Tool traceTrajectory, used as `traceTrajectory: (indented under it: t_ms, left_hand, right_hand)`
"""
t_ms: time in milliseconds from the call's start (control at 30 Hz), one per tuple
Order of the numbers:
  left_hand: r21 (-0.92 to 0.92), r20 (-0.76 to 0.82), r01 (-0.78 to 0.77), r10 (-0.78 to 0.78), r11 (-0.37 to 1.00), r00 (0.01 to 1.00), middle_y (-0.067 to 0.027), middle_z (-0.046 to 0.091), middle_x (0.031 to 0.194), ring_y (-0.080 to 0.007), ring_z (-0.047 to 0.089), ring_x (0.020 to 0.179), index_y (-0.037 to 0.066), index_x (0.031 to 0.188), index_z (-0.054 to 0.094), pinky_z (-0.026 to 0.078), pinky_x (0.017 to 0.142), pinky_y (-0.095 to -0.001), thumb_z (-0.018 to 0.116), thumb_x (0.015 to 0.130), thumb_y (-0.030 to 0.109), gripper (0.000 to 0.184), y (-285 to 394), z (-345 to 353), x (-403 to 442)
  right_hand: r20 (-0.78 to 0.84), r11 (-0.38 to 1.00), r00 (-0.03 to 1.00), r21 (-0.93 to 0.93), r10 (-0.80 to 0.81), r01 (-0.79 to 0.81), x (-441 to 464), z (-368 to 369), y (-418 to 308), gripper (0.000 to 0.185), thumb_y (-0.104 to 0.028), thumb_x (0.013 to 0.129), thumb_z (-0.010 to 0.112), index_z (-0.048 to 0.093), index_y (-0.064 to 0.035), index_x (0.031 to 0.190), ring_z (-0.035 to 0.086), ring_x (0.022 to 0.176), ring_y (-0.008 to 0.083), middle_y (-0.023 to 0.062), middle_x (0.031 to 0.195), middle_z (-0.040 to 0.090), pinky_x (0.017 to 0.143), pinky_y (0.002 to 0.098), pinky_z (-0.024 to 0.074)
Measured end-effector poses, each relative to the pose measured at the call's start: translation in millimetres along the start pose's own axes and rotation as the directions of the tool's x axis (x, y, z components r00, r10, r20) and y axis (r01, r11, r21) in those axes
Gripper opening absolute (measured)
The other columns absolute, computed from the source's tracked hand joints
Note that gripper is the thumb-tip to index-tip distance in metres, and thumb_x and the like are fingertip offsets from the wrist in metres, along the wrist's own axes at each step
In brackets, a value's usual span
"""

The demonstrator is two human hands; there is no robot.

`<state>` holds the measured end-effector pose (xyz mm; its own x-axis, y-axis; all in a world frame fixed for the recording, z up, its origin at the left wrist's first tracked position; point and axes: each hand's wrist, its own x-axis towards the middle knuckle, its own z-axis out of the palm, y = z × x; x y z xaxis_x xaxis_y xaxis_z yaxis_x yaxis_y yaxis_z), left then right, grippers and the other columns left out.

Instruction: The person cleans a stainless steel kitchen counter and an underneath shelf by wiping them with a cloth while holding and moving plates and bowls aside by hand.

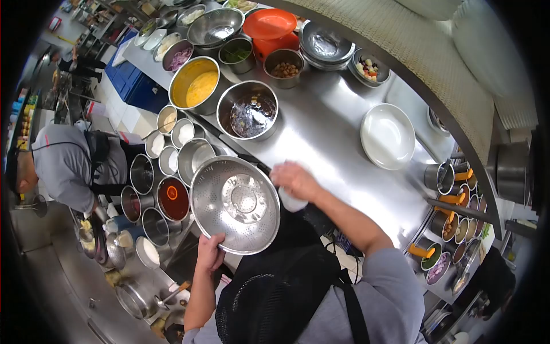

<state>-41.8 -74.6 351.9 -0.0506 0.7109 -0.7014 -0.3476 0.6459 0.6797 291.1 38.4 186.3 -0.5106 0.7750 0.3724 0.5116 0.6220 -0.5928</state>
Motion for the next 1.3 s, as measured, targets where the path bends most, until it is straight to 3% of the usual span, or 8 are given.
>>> traceTrajectory:
  t_ms: [67, 167, 267, 433, 667, 867, 1133, 1300]
  left_hand:
    - [-0.004, 0.013, -0.016, 0.016, 1.000, 1.000, -0.0119, 0.067, 0.117, -0.0240, 0.068, 0.103, -0.002, 0.132, 0.057, 0.058, 0.092, -0.0395, 0.060, 0.088, -0.002, 0.044, 6.1, 4.3, 3.8]
    - [-0.021, -0.009, -0.039, 0.039, 0.999, 0.999, -0.0117, 0.068, 0.114, -0.0245, 0.069, 0.103, -0.002, 0.131, 0.056, 0.059, 0.092, -0.0404, 0.061, 0.088, -0.002, 0.043, 10.9, 6.4, -2.3]
    - [-0.013, 0.019, -0.063, 0.064, 0.998, 0.998, -0.0114, 0.068, 0.114, -0.0240, 0.070, 0.101, -0.003, 0.132, 0.056, 0.060, 0.090, -0.0399, 0.060, 0.089, -0.001, 0.043, 14.0, -5.3, -5.2]
    - [0.043, -0.073, -0.058, 0.061, 0.997, 0.995, -0.0113, 0.067, 0.115, -0.0202, 0.071, 0.089, -0.002, 0.133, 0.055, 0.061, 0.061, -0.0288, 0.060, 0.090, 0.006, 0.044, 12.0, -11.7, -17.7]
    - [0.092, -0.054, -0.071, 0.076, 0.993, 0.996, -0.0102, 0.067, 0.110, -0.0168, 0.070, 0.082, -0.002, 0.132, 0.055, 0.052, 0.044, -0.0232, 0.062, 0.090, 0.008, 0.044, 21.6, -3.2, -11.2]
    - [0.188, 0.089, -0.092, 0.077, 0.978, 0.993, -0.0124, 0.066, 0.117, -0.0277, 0.067, 0.108, -0.002, 0.133, 0.055, 0.055, 0.099, -0.0459, 0.065, 0.086, 0.006, 0.049, 36.4, 0.2, 4.9]
    - [0.265, 0.172, -0.126, 0.082, 0.956, 0.982, -0.0120, 0.067, 0.117, -0.0237, 0.069, 0.102, -0.004, 0.135, 0.053, 0.059, 0.088, -0.0374, 0.062, 0.089, 0.005, 0.047, 47.3, -7.3, -15.8]
    - [0.314, 0.165, -0.149, 0.101, 0.938, 0.981, -0.0130, 0.066, 0.120, -0.0252, 0.068, 0.107, -0.005, 0.135, 0.053, 0.058, 0.093, -0.0395, 0.063, 0.088, 0.005, 0.049, 51.7, -49.5, -21.2]
  right_hand:
    - [0.073, 0.997, 0.997, 0.075, -0.026, 0.021, -2.5, -0.8, -8.1, 0.033, 0.000, 0.081, 0.066, 0.075, -0.0110, 0.111, 0.061, 0.130, 0.0303, 0.0089, 0.131, 0.070, 0.116, 0.0451, 0.0447]
    - [-0.059, 0.694, 0.858, 0.618, 0.510, -0.369, 22.6, -71.1, 5.6, 0.046, -0.001, 0.082, 0.066, 0.071, -0.0079, 0.127, 0.060, 0.130, 0.0339, 0.0155, 0.137, 0.066, 0.115, 0.0419, 0.0442]
    - [-0.409, 0.905, 0.808, 0.166, 0.425, -0.392, 44.2, -148.2, 94.0, 0.049, -0.007, 0.083, 0.067, 0.067, -0.0077, 0.132, 0.054, 0.135, 0.0364, 0.0191, 0.142, 0.060, 0.116, 0.0427, 0.0426]
    - [-0.659, 0.327, 0.610, -0.514, 0.440, -0.793, 72.5, -106.8, 160.9, 0.054, -0.033, 0.096, 0.059, 0.059, -0.0049, 0.142, 0.044, 0.145, 0.0351, 0.0180, 0.154, 0.051, 0.117, 0.0567, 0.0380]
    - [-0.372, 0.597, 0.808, -0.546, 0.457, -0.588, 73.3, -30.3, 43.8, 0.055, -0.037, 0.098, 0.059, 0.056, -0.0069, 0.145, 0.042, 0.145, 0.0346, 0.0146, 0.156, 0.048, 0.115, 0.0605, 0.0379]
    - [-0.287, 0.716, 0.892, -0.533, 0.348, -0.451, 29.4, -22.5, 15.9, 0.053, -0.037, 0.098, 0.060, 0.059, -0.0075, 0.142, 0.045, 0.144, 0.0328, 0.0127, 0.154, 0.051, 0.115, 0.0580, 0.0389]
    - [-0.731, 0.285, 0.463, -0.366, 0.502, -0.886, 19.1, -29.7, 35.0, 0.050, -0.034, 0.099, 0.057, 0.060, -0.0047, 0.139, 0.047, 0.140, 0.0347, 0.0153, 0.153, 0.052, 0.112, 0.0610, 0.0376]
    - [-0.584, 0.493, 0.677, -0.471, 0.448, -0.732, 61.9, 43.1, -31.9, 0.049, -0.035, 0.098, 0.058, 0.061, -0.0072, 0.139, 0.046, 0.140, 0.0350, 0.0127, 0.151, 0.053, 0.114, 0.0587, 0.0375]
